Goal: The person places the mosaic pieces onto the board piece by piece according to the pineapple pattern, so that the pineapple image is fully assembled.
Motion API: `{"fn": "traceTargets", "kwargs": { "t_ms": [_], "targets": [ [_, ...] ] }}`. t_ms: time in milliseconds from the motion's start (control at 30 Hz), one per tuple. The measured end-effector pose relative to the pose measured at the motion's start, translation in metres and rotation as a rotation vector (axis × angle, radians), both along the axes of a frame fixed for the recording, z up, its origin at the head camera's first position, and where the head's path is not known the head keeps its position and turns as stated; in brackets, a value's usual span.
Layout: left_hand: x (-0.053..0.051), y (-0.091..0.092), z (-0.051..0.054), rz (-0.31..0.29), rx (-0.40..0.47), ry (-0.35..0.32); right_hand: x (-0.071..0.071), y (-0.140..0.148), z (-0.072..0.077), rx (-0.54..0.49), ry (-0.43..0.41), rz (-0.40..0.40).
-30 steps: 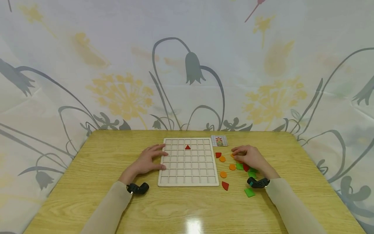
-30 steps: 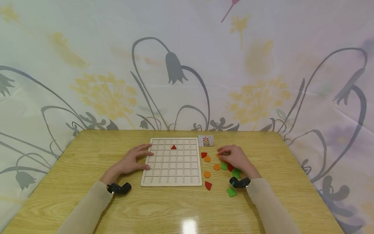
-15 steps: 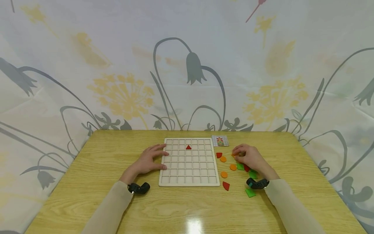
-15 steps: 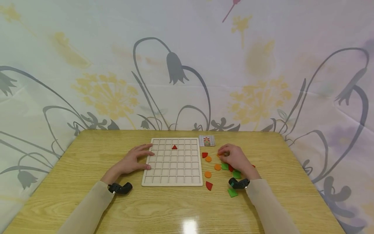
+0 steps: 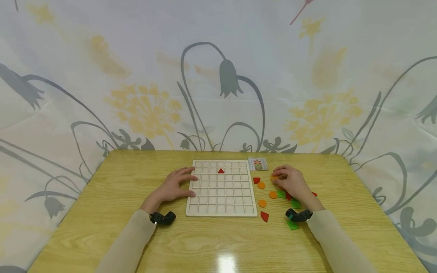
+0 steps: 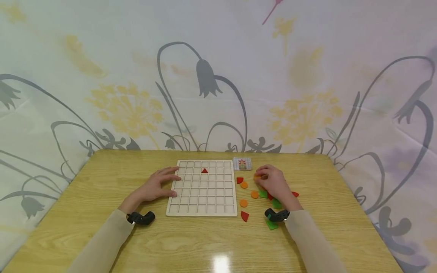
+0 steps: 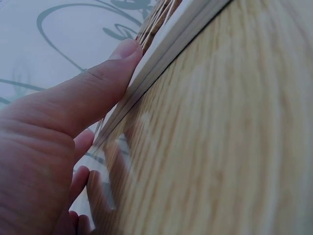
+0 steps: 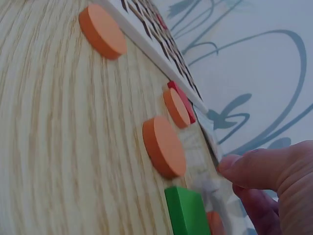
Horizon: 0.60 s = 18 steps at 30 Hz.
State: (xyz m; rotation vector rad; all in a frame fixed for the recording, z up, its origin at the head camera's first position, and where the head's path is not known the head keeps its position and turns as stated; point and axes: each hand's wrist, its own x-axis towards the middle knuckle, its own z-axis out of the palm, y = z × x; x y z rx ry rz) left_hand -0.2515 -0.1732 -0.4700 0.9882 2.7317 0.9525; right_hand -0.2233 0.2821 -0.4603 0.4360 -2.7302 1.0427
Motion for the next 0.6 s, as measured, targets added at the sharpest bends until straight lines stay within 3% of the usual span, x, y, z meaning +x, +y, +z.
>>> {"fn": "traceTargets", "kwargs": {
  "t_ms": [200,600],
  "targets": [
    [-0.001,0.001,0.002,0.002,-0.004,0.005,-0.003,-0.017,0.002,-0.084,0.026,0.021],
    [0.000,0.000,0.002,0.006,-0.011,0.004,-0.013,-0.073,0.001,-0.237,-0.029,0.077]
  ]
}}
